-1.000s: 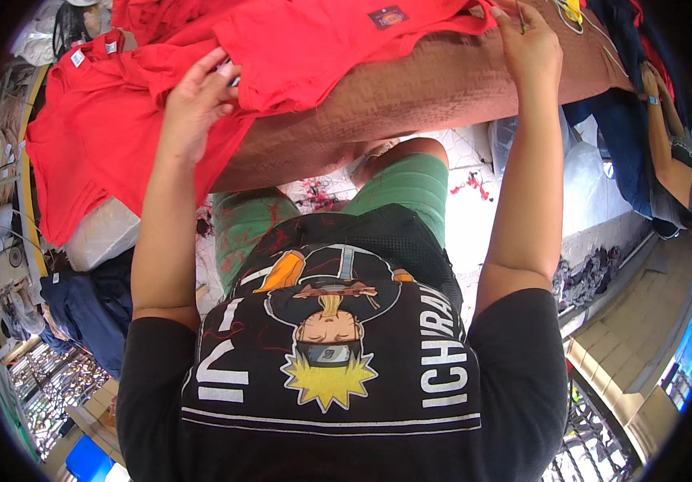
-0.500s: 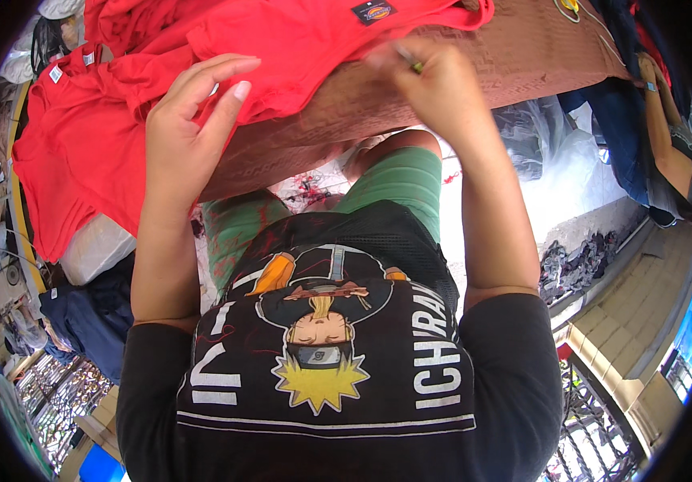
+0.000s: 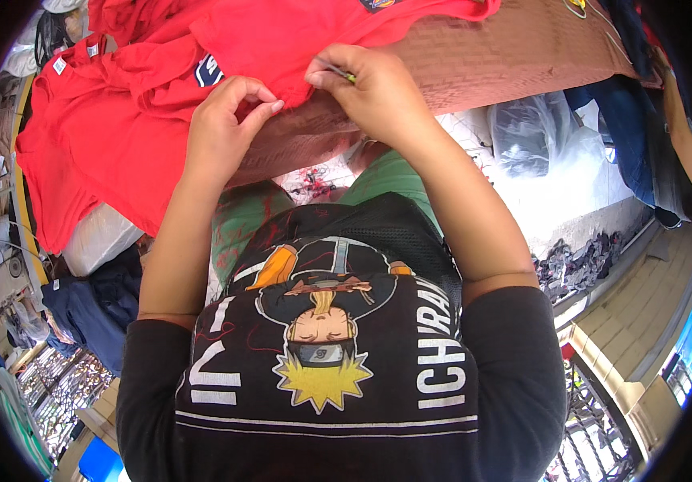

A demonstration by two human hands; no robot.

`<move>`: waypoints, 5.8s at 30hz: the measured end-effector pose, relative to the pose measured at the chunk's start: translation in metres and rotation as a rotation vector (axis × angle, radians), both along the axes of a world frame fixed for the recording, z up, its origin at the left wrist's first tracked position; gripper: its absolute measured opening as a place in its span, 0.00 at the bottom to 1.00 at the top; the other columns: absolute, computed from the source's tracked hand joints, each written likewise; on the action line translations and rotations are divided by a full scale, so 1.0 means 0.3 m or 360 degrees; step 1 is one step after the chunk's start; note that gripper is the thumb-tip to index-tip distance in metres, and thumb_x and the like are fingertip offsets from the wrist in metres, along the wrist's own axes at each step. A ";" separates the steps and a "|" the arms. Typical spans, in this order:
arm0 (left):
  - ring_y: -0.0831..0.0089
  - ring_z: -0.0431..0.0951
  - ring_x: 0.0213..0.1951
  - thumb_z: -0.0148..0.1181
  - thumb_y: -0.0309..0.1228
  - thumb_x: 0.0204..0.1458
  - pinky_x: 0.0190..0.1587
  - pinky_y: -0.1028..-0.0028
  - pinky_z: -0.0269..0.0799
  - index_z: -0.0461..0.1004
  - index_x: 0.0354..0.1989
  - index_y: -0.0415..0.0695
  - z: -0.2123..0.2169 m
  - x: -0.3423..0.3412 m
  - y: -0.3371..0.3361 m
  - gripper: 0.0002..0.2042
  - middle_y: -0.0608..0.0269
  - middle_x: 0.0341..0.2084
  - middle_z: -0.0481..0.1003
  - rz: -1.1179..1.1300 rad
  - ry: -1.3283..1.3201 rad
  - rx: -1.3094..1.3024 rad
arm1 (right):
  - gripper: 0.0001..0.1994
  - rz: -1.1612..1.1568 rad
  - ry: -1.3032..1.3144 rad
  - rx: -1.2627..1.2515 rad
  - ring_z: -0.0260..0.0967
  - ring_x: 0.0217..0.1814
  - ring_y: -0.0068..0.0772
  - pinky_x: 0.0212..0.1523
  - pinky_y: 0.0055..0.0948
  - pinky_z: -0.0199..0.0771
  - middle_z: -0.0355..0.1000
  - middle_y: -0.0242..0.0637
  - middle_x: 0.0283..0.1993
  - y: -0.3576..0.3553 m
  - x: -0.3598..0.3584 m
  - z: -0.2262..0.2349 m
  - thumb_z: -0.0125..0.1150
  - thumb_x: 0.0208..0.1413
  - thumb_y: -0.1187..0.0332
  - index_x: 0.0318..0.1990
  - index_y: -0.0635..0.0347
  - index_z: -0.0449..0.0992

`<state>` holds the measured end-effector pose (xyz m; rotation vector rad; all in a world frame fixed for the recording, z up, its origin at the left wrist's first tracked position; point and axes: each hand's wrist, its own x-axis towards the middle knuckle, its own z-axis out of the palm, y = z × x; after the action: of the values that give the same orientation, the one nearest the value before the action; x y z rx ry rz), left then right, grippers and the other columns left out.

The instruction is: The person trims loose threads from red shirts using a small pair of thread snips.

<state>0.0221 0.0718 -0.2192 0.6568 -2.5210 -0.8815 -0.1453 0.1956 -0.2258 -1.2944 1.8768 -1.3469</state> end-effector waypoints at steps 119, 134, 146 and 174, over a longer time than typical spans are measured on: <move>0.83 0.71 0.28 0.53 0.28 0.59 0.34 0.80 0.69 0.73 0.39 0.38 0.099 -0.078 -0.025 0.06 0.69 0.27 0.75 -0.0491 -0.0270 0.0397 | 0.08 0.0117 0.0514 0.0145 0.73 0.34 0.49 0.34 0.42 0.70 0.74 0.45 0.29 0.110 -0.024 0.111 0.59 0.52 0.65 0.37 0.58 0.75; 0.71 0.79 0.33 0.56 0.27 0.55 0.37 0.75 0.72 0.73 0.40 0.39 0.104 -0.082 0.000 0.07 0.59 0.30 0.78 -0.0527 -0.0259 0.0115 | 0.08 0.0200 0.0624 0.0224 0.72 0.32 0.51 0.33 0.45 0.68 0.73 0.46 0.27 0.098 -0.005 0.123 0.59 0.52 0.64 0.36 0.57 0.75; 0.78 0.75 0.28 0.67 0.31 0.45 0.30 0.75 0.68 0.74 0.24 0.41 0.297 0.084 -0.018 0.08 0.65 0.23 0.75 -0.1089 0.0214 0.0852 | 0.13 0.0347 0.0191 0.0402 0.72 0.43 0.23 0.45 0.24 0.71 0.76 0.35 0.38 0.172 -0.100 0.066 0.60 0.52 0.77 0.46 0.66 0.74; 0.73 0.79 0.22 0.62 0.31 0.52 0.27 0.77 0.72 0.77 0.34 0.40 0.075 -0.030 0.087 0.07 0.58 0.23 0.78 -0.0017 0.0363 0.0371 | 0.11 0.0115 0.0032 0.0236 0.69 0.41 0.17 0.44 0.22 0.71 0.76 0.32 0.37 0.067 -0.001 0.050 0.63 0.52 0.75 0.43 0.68 0.76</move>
<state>0.0132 0.0978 -0.1967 0.5762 -2.2421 -1.1947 -0.1455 0.2158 -0.2108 -1.2916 1.8862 -1.1393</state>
